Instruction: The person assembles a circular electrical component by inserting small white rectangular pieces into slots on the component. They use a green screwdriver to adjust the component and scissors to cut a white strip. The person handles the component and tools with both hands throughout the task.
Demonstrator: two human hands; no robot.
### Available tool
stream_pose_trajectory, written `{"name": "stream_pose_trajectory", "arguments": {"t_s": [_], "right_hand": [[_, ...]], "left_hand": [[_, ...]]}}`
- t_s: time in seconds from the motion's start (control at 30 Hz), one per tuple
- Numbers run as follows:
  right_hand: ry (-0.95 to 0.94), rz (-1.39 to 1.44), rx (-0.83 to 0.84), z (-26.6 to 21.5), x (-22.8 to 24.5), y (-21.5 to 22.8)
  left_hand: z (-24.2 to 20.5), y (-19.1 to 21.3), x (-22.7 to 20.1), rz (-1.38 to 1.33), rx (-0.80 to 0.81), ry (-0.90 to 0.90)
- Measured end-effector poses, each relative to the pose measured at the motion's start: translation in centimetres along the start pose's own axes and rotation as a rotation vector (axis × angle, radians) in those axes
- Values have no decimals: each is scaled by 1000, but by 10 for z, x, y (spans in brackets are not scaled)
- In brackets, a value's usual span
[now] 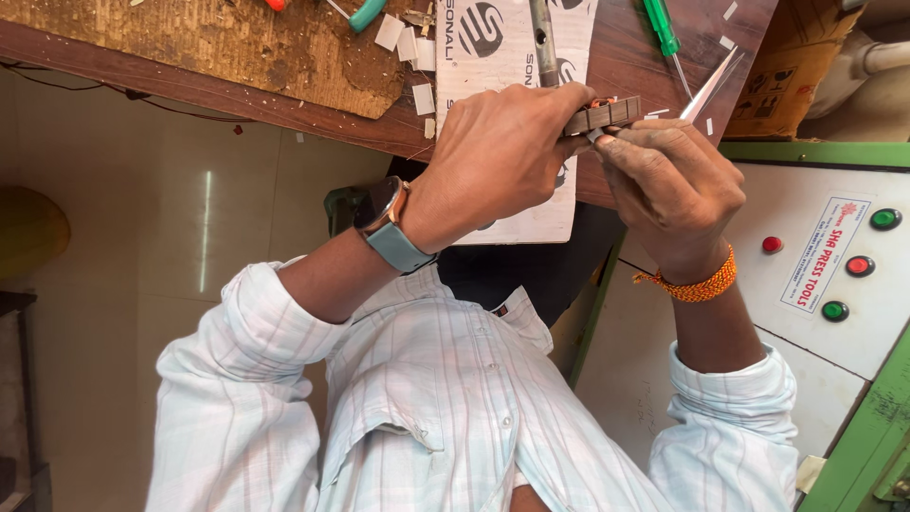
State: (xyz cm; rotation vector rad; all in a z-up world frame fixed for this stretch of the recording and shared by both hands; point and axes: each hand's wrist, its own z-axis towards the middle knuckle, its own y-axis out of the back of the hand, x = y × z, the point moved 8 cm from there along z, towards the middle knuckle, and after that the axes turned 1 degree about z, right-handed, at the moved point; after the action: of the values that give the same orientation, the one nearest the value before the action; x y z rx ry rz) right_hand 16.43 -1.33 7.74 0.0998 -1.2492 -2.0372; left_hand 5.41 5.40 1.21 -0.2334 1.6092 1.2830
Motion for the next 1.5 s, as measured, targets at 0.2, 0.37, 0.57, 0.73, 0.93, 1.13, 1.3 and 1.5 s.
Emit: {"name": "stream_pose_trajectory", "arguments": {"t_s": [0.2, 0.37, 0.57, 0.73, 0.93, 1.13, 1.3, 1.5], "right_hand": [[-80, 55, 104, -3, -18, -1], [-50, 42, 73, -1, -18, -3], [13, 6, 108, 7, -12, -3], [42, 61, 190, 22, -10, -2], [121, 17, 217, 36, -1, 2], [92, 19, 192, 31, -4, 2], [61, -9, 192, 19, -10, 0], [72, -87, 179, 9, -9, -5]], "left_hand": [[-3, 0, -1, 10, -62, -27], [-4, 0, -1, 23, -112, -35], [3, -6, 2, 50, -70, -31], [2, -2, -1, 31, -111, -67], [2, -3, 0, 33, -110, -64], [3, -6, 1, 46, -74, -42], [2, -3, 0, 45, -84, -48], [2, 2, 1, 4, -101, -42]]}}
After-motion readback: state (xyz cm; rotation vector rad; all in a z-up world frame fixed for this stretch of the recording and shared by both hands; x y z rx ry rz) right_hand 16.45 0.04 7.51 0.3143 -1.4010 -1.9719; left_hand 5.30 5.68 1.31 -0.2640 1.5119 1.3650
